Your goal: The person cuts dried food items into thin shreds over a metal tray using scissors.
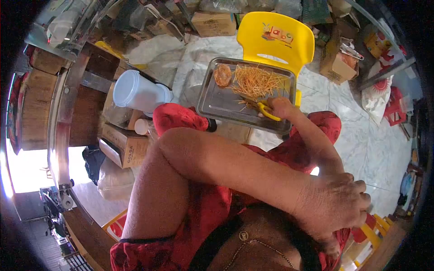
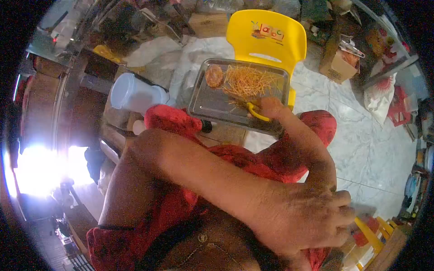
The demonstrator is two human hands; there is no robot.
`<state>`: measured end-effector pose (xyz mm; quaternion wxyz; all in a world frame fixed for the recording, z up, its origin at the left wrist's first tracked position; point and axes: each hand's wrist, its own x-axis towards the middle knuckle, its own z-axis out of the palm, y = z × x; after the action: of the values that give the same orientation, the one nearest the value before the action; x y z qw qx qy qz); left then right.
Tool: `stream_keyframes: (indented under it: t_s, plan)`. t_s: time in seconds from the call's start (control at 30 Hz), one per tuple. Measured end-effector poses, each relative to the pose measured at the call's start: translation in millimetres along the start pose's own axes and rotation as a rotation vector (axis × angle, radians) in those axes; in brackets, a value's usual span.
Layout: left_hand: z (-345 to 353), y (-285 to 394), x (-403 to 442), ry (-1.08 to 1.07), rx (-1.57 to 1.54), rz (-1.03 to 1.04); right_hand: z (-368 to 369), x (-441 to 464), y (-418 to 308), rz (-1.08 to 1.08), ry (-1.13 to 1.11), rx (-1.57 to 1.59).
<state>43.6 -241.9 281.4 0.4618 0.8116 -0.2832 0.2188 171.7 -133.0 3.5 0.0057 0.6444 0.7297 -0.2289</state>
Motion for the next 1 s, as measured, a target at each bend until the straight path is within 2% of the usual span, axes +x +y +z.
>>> stream_keyframes:
  t_s: [0.23,0.3,0.37,0.4,0.43,0.47,0.5,0.53,0.6,0.63,0.7,0.83,0.9,1.0]
  plan:
    - [-9.0,-12.4,-23.7,-0.131,-0.107,-0.076,13.3,13.1,20.1,0.096,0.059,0.003]
    - [-25.1,-17.5,-40.5,-0.276,-0.353,-0.245,12.3,11.4,25.2,0.129,0.072,-0.025]
    - [-57.5,-31.5,-65.3,-0.516,-0.381,-0.610,6.2,9.0,27.3,0.197,0.039,0.026]
    - [-70.4,-47.2,-81.9,-0.513,-0.252,-0.851,4.3,8.3,30.8,0.201,0.045,0.035]
    - [-71.5,-86.2,-125.5,-0.298,0.006,-0.821,3.9,7.1,33.3,0.186,0.005,0.047]
    - [-85.4,-115.3,-157.2,-0.086,-0.072,-1.025,1.1,6.3,35.0,0.170,-0.028,0.059]
    - [-103.7,-141.6,-185.6,-0.030,0.197,-1.173,-8.6,1.5,29.6,0.171,-0.020,0.064]
    - [-117.2,-168.6,-222.5,0.113,0.284,-1.191,-21.8,-5.3,18.6,0.171,-0.058,0.076]
    - [-137.4,-225.7,-299.7,0.269,0.554,-1.253,-26.9,-6.5,18.2,0.169,-0.091,0.092]
    - [-139.4,-231.9,-307.9,0.262,0.558,-1.253,-22.8,-3.6,25.2,0.122,-0.056,0.125]
    - [-143.0,-239.4,-311.8,0.228,0.918,-1.313,-26.1,-4.2,28.3,0.080,-0.013,0.170]
    - [-126.2,-261.3,-315.4,0.293,0.936,-1.380,-57.7,-19.1,16.7,0.097,-0.025,0.164]
    - [-124.4,-278.0,-320.8,0.296,1.016,-1.517,-57.5,-19.4,17.4,0.098,0.005,0.195]
    - [-128.2,-293.1,-324.9,0.224,1.114,-1.468,-55.3,-18.7,21.3,0.127,0.002,0.190]
